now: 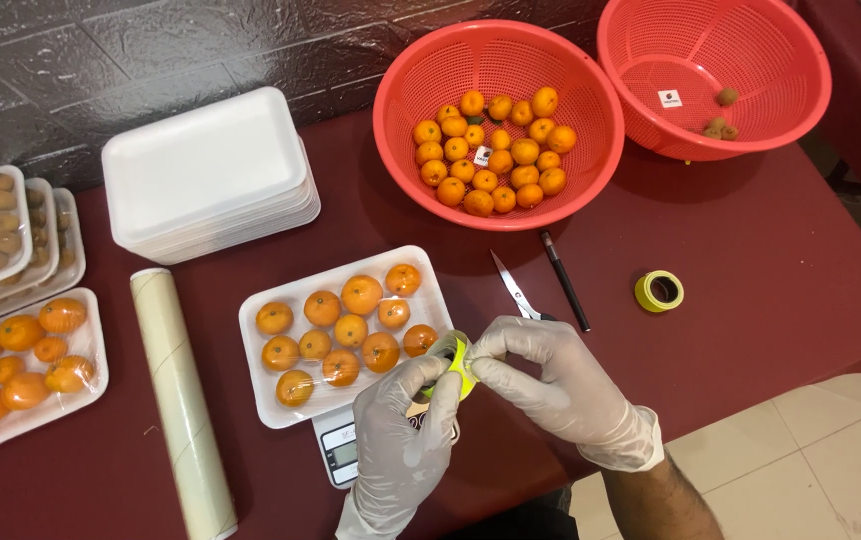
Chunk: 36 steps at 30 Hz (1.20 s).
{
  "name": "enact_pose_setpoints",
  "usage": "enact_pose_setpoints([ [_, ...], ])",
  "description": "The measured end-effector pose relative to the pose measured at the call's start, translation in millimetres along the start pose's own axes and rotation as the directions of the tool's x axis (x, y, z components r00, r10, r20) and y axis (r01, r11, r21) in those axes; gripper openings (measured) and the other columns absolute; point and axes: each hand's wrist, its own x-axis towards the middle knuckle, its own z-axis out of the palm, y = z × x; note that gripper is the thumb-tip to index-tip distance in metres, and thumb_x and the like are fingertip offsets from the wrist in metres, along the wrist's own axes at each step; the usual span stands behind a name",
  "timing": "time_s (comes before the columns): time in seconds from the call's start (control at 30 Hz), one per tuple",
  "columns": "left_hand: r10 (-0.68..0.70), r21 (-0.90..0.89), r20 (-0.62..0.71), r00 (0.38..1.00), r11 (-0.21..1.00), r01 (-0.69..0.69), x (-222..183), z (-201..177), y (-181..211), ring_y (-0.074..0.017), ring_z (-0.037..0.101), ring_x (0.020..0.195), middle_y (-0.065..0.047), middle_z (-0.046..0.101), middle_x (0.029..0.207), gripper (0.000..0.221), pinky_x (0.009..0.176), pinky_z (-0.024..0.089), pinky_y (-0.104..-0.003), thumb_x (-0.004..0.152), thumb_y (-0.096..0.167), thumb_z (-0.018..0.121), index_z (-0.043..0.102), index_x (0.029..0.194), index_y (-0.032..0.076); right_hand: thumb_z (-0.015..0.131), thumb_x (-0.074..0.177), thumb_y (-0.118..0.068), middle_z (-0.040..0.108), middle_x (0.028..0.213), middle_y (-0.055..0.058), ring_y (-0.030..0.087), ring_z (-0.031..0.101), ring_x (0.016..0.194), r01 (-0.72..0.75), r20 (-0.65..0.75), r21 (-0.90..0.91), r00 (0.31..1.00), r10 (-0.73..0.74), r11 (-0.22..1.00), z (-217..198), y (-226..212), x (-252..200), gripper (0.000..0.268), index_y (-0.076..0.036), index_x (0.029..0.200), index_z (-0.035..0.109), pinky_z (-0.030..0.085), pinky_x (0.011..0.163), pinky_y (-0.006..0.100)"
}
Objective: Packaging oranges into foam trays, weighing them on a digital scale, and applying labels or tape.
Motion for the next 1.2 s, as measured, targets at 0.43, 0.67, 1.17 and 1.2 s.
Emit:
enact_pose_setpoints([
  [0.43, 0.065, 0.051, 0.125, 0.990, 0.996, -0.072, 39, 77, -20, -0.0219, 0.077, 0.104, -0.007, 0.068, 0.104, 0.022, 0.091, 0.057, -0.031, 0.095, 0.020, 0.063, 0.076, 0.091, 0.003, 0.070, 0.090, -0.009, 0.070, 0.075, 0.011, 0.020, 0.061, 0.072, -0.214, -0.232, 0.604, 0.875, 0.425, 0.768, -48, 33, -20, 0.016, 0.002, 0.078, 0.073, 0.050, 0.071, 0.031],
  [0.67, 0.167, 0.188, 0.164, 0.972, 0.962, -0.197, 61, 163, -45, -0.0235, 0.070, 0.096, -0.006, 0.068, 0.103, 0.016, 0.087, 0.056, -0.034, 0.094, 0.021, 0.069, 0.075, 0.094, 0.006, 0.070, 0.091, -0.006, 0.066, 0.076, 0.010, 0.018, 0.059, 0.072, -0.214, -0.459, 0.592, 0.704, 0.542, 0.777, -86, 78, -40, 0.011, 0.003, 0.089, 0.075, 0.053, 0.074, 0.030],
  [1.17, 0.355, 0.420, 0.282, 0.891, 0.789, -0.448, 83, 291, -130, -0.0335, 0.064, 0.110, -0.010, 0.058, 0.112, 0.015, 0.086, 0.058, -0.040, 0.089, 0.023, 0.073, 0.066, 0.094, 0.011, 0.077, 0.085, 0.002, 0.073, 0.079, 0.011, 0.015, 0.067, 0.075, -0.237, -0.697, 0.494, 0.468, 0.544, 0.837, -108, 135, -45, 0.017, -0.001, 0.102, 0.077, 0.058, 0.081, 0.034],
  [1.2, 0.358, 0.427, 0.303, 0.883, 0.778, -0.461, 82, 290, -131, -0.0336, 0.063, 0.114, -0.010, 0.058, 0.114, 0.015, 0.090, 0.057, -0.040, 0.088, 0.021, 0.074, 0.068, 0.096, 0.010, 0.078, 0.084, 0.002, 0.074, 0.079, 0.011, 0.015, 0.067, 0.074, -0.230, -0.700, 0.495, 0.466, 0.541, 0.838, -108, 139, -45, 0.019, -0.002, 0.103, 0.077, 0.058, 0.081, 0.033],
])
